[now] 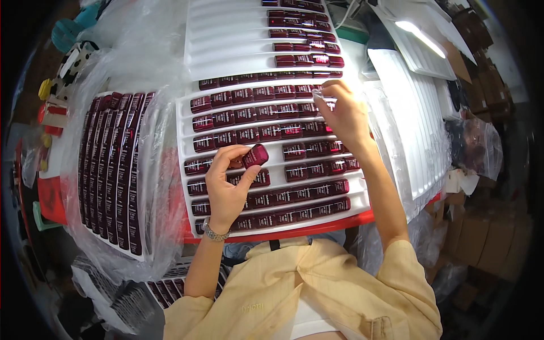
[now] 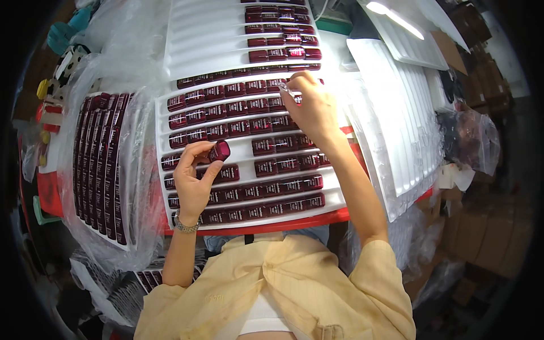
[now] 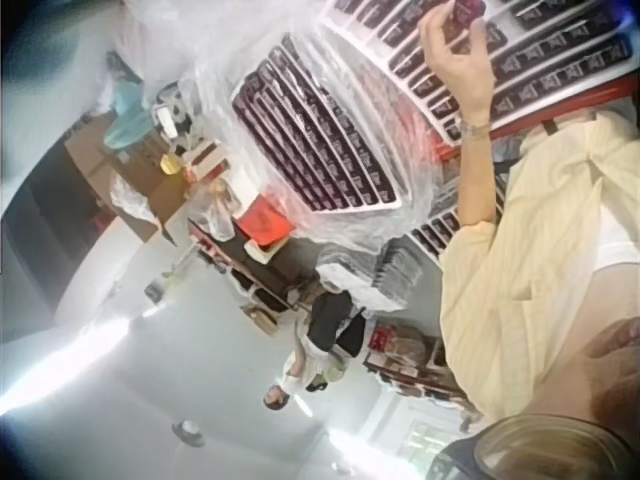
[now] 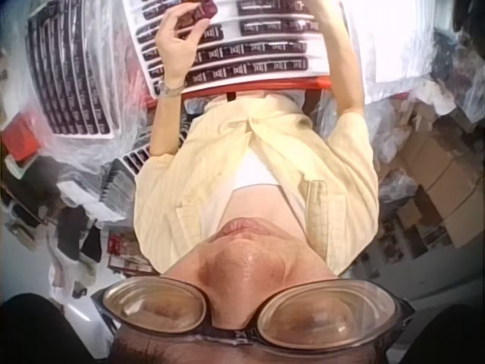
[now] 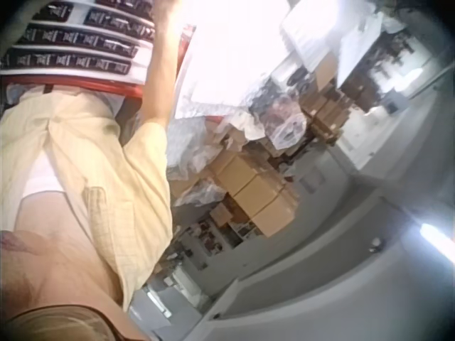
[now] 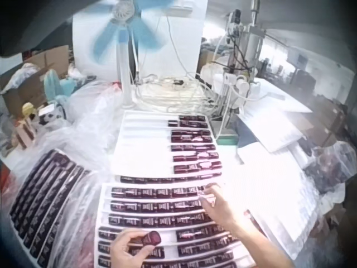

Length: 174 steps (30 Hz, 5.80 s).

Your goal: The person unpacks a stack of white foam trays and places them on a red table. They then pick up small dark red bottles from a larger tray and place them one by one into the slots of the empty foam trays. The person continues this repetitive packing process throughout the video.

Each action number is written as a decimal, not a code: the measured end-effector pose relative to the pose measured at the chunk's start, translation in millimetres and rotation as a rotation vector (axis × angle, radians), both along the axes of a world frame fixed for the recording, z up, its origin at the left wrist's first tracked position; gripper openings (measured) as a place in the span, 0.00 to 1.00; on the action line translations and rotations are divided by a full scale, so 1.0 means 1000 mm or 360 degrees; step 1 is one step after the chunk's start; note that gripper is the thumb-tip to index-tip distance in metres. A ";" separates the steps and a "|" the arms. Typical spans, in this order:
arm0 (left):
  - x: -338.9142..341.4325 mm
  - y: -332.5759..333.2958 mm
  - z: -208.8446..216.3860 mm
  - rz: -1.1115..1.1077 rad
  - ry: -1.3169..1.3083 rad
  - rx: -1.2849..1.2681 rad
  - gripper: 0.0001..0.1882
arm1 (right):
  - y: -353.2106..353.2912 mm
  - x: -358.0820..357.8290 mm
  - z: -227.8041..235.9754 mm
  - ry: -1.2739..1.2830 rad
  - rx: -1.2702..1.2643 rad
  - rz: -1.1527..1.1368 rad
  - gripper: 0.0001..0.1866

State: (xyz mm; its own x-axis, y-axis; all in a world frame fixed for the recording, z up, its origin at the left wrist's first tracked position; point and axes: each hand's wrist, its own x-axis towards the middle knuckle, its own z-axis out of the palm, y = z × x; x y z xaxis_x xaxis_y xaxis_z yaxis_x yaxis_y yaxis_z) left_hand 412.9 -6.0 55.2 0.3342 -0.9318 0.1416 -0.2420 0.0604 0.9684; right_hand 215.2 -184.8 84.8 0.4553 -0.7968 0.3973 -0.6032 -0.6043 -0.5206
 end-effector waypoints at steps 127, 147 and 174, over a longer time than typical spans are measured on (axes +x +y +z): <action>0.020 0.029 0.006 -0.0124 -0.1099 0.0006 0.19 | 0.049 -0.058 0.016 -0.1521 0.1675 0.0093 0.21; 0.016 0.033 0.007 -0.0027 -0.0742 -0.0004 0.17 | 0.096 0.000 -0.001 -0.0218 0.0235 0.0245 0.09; 0.014 0.062 0.014 -0.0145 -0.0494 0.0005 0.18 | 0.121 0.021 0.018 -0.0156 0.0990 0.0470 0.21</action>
State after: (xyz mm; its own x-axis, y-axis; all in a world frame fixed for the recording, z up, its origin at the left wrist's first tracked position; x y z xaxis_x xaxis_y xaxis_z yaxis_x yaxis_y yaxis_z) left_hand 426.6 55.9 69.3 0.1910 -0.9565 0.2206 -0.5195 0.0922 0.8495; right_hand 236.5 -64.2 102.7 0.6733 -0.7382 -0.0425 -0.3921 -0.3077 -0.8670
